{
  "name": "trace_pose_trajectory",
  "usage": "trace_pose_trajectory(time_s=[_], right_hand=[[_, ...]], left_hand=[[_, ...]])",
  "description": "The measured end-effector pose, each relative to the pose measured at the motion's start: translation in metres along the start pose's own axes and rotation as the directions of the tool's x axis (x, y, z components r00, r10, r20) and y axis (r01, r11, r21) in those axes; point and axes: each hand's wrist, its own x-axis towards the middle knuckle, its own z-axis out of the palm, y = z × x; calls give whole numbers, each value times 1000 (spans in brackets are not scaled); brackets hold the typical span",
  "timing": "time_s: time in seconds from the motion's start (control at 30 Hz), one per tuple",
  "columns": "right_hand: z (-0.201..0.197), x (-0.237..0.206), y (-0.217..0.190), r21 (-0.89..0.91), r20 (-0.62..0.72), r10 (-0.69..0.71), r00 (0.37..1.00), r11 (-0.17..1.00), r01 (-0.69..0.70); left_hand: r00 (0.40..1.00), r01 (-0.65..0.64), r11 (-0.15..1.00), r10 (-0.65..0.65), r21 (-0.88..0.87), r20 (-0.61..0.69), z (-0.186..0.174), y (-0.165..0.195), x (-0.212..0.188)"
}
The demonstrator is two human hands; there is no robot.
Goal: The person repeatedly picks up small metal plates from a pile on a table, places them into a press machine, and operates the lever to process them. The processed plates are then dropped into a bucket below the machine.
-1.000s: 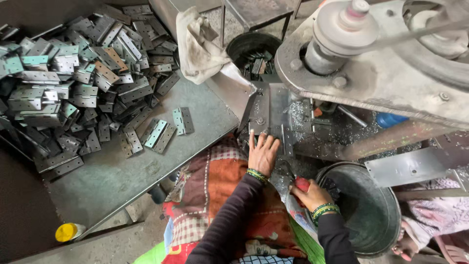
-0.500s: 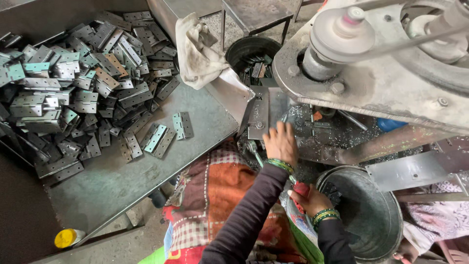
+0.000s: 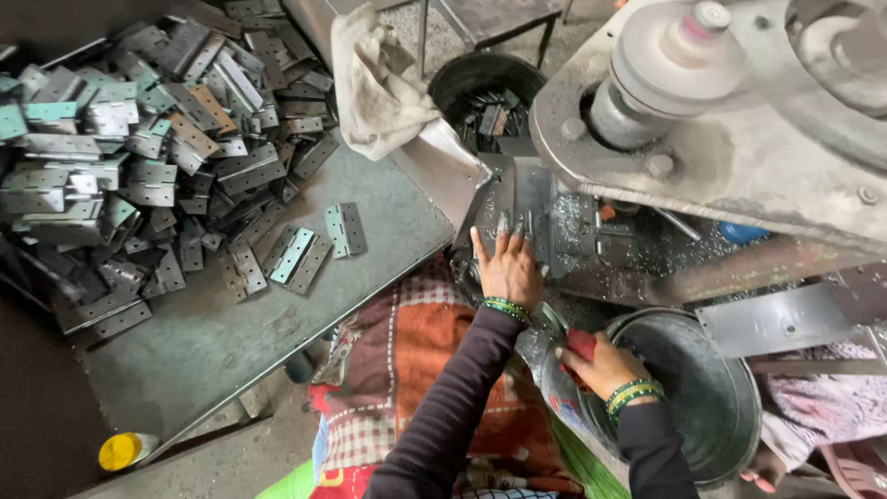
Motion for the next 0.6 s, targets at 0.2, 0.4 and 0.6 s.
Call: trace_pose_trajectory(time_s=[0.2,0.4,0.6], right_hand=[[42,2,10,62,-70,33,997,998,-28],[108,17,9,266,-138,26,990,964,11],[41,4,6,231,24,26,999,972,-31]], left_hand=[[977,-57,998,61,27,-202,19,-3,7],[981,-76,991,55,-108,-184,27,-14,3],[974,-71,995,53,-76,-221,30,-9,7]])
